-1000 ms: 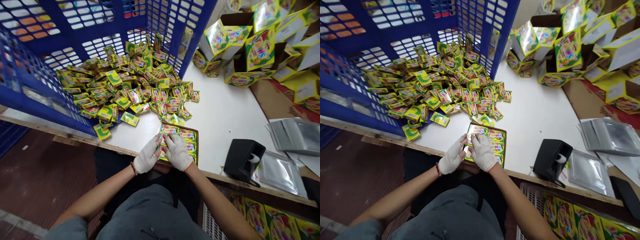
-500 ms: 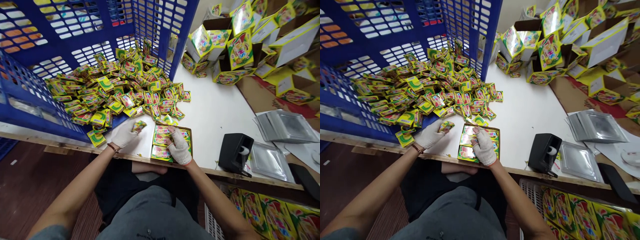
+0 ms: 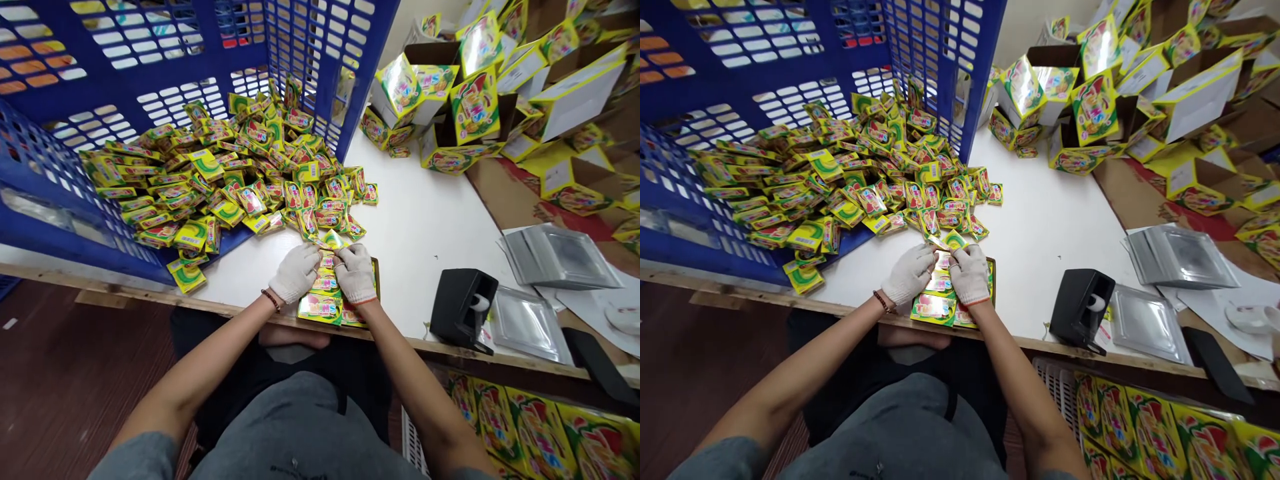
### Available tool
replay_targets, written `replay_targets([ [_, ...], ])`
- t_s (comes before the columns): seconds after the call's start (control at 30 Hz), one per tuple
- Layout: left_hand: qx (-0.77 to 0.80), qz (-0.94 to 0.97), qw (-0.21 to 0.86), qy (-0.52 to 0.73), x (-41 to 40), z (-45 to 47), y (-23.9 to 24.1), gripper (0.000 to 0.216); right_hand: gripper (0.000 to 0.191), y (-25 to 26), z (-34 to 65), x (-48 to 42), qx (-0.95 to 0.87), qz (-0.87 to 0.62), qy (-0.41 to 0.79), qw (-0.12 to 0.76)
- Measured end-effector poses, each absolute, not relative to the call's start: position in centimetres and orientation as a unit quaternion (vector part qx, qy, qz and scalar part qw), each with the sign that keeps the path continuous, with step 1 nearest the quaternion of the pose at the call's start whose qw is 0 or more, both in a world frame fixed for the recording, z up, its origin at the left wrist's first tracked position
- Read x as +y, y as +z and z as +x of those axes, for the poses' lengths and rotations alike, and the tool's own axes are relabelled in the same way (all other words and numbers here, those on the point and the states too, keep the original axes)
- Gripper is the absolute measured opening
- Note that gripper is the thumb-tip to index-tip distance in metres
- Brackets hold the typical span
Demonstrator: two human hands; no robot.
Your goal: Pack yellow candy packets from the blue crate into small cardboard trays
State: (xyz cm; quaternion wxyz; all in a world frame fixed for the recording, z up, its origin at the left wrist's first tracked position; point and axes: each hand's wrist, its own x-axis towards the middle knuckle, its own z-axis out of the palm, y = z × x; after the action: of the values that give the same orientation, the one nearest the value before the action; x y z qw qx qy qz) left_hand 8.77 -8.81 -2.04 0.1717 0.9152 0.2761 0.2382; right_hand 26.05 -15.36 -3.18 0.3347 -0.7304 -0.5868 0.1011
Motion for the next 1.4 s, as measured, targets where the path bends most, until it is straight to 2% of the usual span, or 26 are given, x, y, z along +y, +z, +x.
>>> replay_targets([
  [0.1, 0.287, 0.92, 0.155, 0.218, -10.0, 8.2, -3.3, 0.036, 0.033, -3.2, 25.2, -15.9, -0.621, -0.703, 0.069, 0.34],
  [0.2, 0.302, 0.906, 0.185, 0.231, -11.1, 8.0, -4.4, 0.048, 0.044, -3.3, 24.1, -16.1, -0.672, -0.647, 0.079, 0.351],
  [0.3, 0.31, 0.872, 0.232, 0.299, -11.0, 7.8, -5.5, 0.055, 0.061, -3.8, 23.6, -16.1, -0.723, -0.619, 0.062, 0.3],
  [0.37, 0.34, 0.855, 0.226, 0.321, -9.6, 7.4, -5.6, 0.053, 0.064, -4.2, 23.7, -16.2, -0.742, -0.611, 0.051, 0.272],
  [0.43, 0.411, 0.846, 0.175, 0.292, -6.8, 6.5, -4.9, 0.046, 0.064, -4.7, 23.8, -16.1, -0.744, -0.611, 0.041, 0.267],
  [0.53, 0.55, 0.82, 0.049, 0.15, -1.9, 4.0, -2.8, 0.035, 0.061, -5.1, 23.9, -16.1, -0.731, -0.616, 0.024, 0.293],
  [0.6, 0.577, 0.813, 0.011, 0.078, 0.5, 2.0, -1.3, 0.027, 0.058, -5.2, 23.9, -16.1, -0.725, -0.613, 0.022, 0.314],
  [0.67, 0.564, 0.824, 0.004, 0.054, 1.7, 0.3, -0.2, 0.022, 0.055, -5.3, 24.0, -16.0, -0.721, -0.606, 0.027, 0.336],
  [0.8, 0.548, 0.829, -0.038, 0.1, 1.4, -1.6, 0.9, 0.019, 0.05, -5.4, 24.3, -15.8, -0.688, -0.594, 0.03, 0.415],
  [0.87, 0.534, 0.838, -0.05, 0.104, 1.1, -1.7, 0.9, 0.022, 0.048, -5.3, 24.5, -15.6, -0.664, -0.597, 0.027, 0.45],
  [0.93, 0.506, 0.859, -0.051, 0.057, 1.2, -1.6, 0.6, 0.031, 0.045, -5.1, 24.6, -15.5, -0.649, -0.601, 0.028, 0.467],
  [1.1, 0.499, 0.865, -0.05, -0.022, 3.1, -0.8, -0.1, 0.044, 0.044, -3.5, 24.8, -16.1, -0.639, -0.605, 0.056, 0.471],
  [1.27, 0.47, 0.879, -0.082, 0.006, 4.6, -0.6, 0.0, 0.035, 0.043, -1.6, 27.0, -17.0, -0.627, -0.618, 0.09, 0.466],
  [1.4, 0.5, 0.865, -0.037, -0.022, 4.5, 0.3, 0.8, 0.029, 0.044, 0.1, 28.8, -17.0, -0.623, -0.629, 0.085, 0.457],
])
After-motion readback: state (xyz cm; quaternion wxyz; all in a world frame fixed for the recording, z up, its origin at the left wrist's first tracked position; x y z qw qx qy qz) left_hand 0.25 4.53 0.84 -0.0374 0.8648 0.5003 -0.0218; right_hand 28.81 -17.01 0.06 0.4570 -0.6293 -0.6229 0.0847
